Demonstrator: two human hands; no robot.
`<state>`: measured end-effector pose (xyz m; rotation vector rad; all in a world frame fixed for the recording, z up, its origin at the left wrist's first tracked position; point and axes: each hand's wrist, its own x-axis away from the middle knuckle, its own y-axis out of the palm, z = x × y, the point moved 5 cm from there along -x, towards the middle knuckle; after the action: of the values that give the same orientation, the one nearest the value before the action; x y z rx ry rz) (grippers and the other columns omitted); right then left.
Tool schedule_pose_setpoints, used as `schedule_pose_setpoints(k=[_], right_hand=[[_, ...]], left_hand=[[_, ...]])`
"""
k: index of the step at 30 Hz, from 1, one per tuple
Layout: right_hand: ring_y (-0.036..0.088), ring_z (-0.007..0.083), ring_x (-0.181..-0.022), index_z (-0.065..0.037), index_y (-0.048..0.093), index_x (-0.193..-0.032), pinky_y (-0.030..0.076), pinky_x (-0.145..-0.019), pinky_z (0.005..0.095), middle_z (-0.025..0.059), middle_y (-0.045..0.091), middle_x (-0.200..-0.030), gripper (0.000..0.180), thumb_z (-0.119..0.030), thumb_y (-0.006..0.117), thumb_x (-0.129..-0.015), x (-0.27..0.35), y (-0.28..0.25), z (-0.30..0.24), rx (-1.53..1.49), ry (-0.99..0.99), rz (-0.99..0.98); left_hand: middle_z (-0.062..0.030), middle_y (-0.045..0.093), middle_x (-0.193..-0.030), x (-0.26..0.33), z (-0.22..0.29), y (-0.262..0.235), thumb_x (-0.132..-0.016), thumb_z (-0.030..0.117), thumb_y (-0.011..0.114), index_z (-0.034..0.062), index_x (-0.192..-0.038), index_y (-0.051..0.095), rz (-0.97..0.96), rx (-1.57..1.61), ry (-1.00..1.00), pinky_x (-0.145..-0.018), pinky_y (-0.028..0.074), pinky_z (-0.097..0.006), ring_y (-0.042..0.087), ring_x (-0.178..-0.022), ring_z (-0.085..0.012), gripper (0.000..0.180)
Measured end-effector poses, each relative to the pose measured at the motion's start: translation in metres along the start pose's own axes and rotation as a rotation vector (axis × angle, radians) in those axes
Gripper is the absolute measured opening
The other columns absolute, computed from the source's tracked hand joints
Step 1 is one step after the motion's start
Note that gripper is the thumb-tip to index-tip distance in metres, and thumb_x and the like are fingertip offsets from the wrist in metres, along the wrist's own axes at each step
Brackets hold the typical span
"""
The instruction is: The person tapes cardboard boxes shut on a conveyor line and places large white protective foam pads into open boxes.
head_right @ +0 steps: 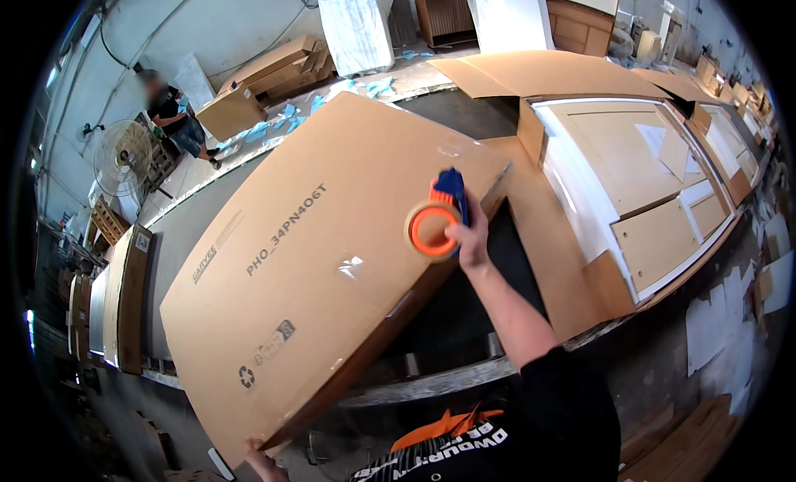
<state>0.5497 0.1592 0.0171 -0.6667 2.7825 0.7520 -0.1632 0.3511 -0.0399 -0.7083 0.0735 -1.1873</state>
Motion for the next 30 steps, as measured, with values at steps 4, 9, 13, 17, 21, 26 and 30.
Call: schedule_pose_setpoints(k=[4,9,13,17,21,26,30], right_hand=[[0.060,0.0220,-0.112,0.005,0.052,-0.133,0.045,-0.103,0.0336,0.0102,0.062,-0.120,0.073,-0.018,0.058,-0.064,0.064,0.063,0.008,-0.054,-0.196,0.218],[0.061,0.0208,-0.112,0.007,0.048,-0.141,0.046,-0.103,0.0338,0.0116,0.061,-0.123,0.076,-0.012,0.055,-0.068,0.070,0.068,0.019,-0.050,-0.180,0.273],[0.063,0.0238,-0.105,0.003,0.054,-0.127,0.050,-0.096,0.0353,0.0124,0.064,-0.112,0.063,-0.022,0.056,-0.069,0.076,0.093,0.012,0.019,-0.184,0.272],[0.062,0.0214,-0.105,0.005,0.053,-0.131,0.049,-0.096,0.0335,0.0116,0.064,-0.115,0.065,-0.019,0.055,-0.070,0.072,0.093,0.021,0.027,-0.180,0.243],[0.061,0.0204,-0.103,0.004,0.054,-0.127,0.048,-0.095,0.0330,0.0096,0.064,-0.110,0.060,-0.019,0.055,-0.071,0.074,0.093,0.018,0.045,-0.171,0.256],[0.059,0.0169,-0.095,0.003,0.058,-0.118,0.046,-0.088,0.0282,0.0069,0.063,-0.103,0.050,-0.018,0.054,-0.072,0.073,0.095,0.012,0.082,-0.226,0.268],[0.059,0.0177,-0.098,0.003,0.057,-0.120,0.046,-0.091,0.0300,0.0074,0.062,-0.107,0.055,-0.019,0.056,-0.070,0.062,0.094,0.019,0.048,-0.203,0.275]], left_hand=[[-0.0122,0.070,-0.069,0.012,0.082,-0.042,-0.086,0.053,0.074,-0.0003,-0.097,0.074,-0.791,-1.053,0.186,-0.057,0.053,-0.035,0.068,-0.066,-0.0193,0.054],[-0.0147,0.068,-0.103,-0.142,0.262,0.038,-0.096,0.019,0.066,-0.0022,-0.111,0.062,-0.321,-0.479,1.005,-0.084,0.051,-0.036,0.065,-0.095,-0.0235,0.026],[-0.0226,0.023,-0.162,-0.311,0.319,0.183,-0.102,0.053,0.042,0.0046,-0.156,0.026,-0.084,-1.113,0.986,-0.121,0.021,-0.049,0.021,-0.149,-0.0425,0.074],[-0.0231,0.030,-0.158,-0.467,0.348,0.244,-0.105,0.054,0.029,0.0116,-0.156,0.027,-0.115,-1.321,1.126,-0.120,0.023,-0.046,0.027,-0.146,-0.0446,0.066],[-0.0257,0.041,-0.150,-0.457,0.374,0.269,-0.106,0.028,0.037,0.0079,-0.143,0.044,-0.186,-1.149,1.046,-0.114,0.035,-0.047,0.040,-0.137,-0.0433,0.042],[-0.0250,0.049,-0.138,-0.401,0.391,0.253,-0.104,0.041,0.039,0.0027,-0.133,0.052,-0.373,-0.689,0.845,-0.109,0.036,-0.046,0.044,-0.130,-0.0416,0.050],[-0.0249,0.051,-0.134,-0.460,0.379,0.233,-0.103,0.051,0.036,0.0025,-0.134,0.052,-0.337,-0.632,0.918,-0.107,0.036,-0.046,0.047,-0.126,-0.0414,0.060]])
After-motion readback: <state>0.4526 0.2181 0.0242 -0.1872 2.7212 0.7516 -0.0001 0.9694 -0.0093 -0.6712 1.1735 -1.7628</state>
